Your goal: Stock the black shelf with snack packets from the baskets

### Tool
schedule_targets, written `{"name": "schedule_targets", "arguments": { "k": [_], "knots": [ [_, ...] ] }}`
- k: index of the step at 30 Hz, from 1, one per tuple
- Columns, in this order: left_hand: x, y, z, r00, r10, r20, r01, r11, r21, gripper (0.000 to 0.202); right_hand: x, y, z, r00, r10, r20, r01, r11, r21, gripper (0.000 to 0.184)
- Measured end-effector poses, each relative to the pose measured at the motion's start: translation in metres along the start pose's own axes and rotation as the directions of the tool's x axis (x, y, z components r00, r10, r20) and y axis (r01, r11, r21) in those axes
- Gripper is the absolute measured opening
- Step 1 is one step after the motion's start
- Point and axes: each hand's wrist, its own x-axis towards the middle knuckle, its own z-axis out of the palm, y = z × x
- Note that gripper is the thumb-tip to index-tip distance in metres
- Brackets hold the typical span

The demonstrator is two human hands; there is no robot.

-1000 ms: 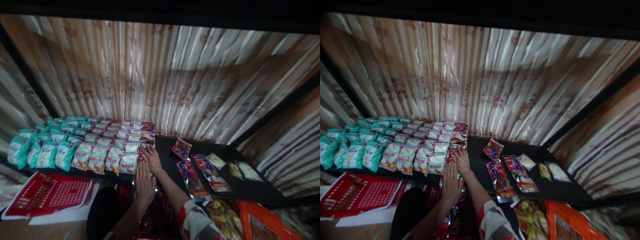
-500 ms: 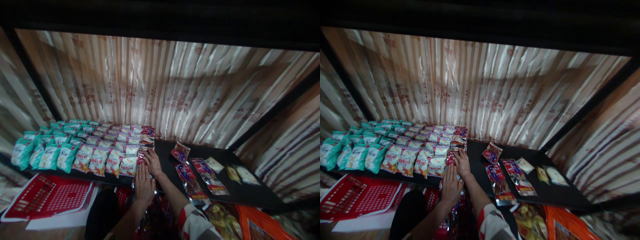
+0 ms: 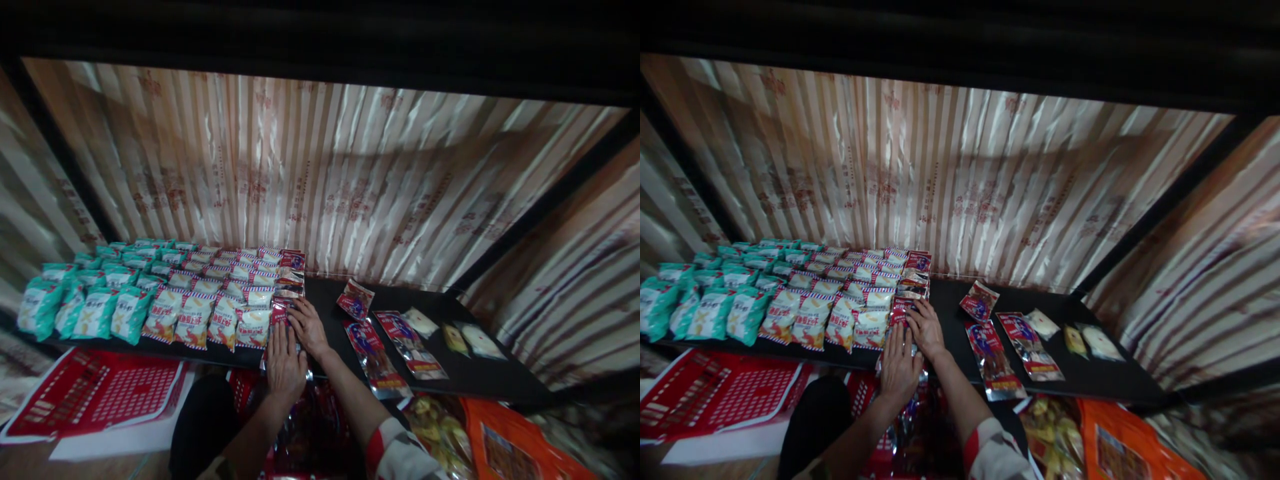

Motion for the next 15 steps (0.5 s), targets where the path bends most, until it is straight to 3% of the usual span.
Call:
{"name": "schedule_targets", "arguments": {
  "k": [15],
  "knots": [
    [0.001, 0.001, -0.008, 1.0, 0.029, 0.009, -0.029, 1.0, 0.002, 0.052, -0.019, -0.004, -0.006, 0.996, 0.055, -0.063, -0.052, 0.998, 0.047, 0.033]
  ]
}}
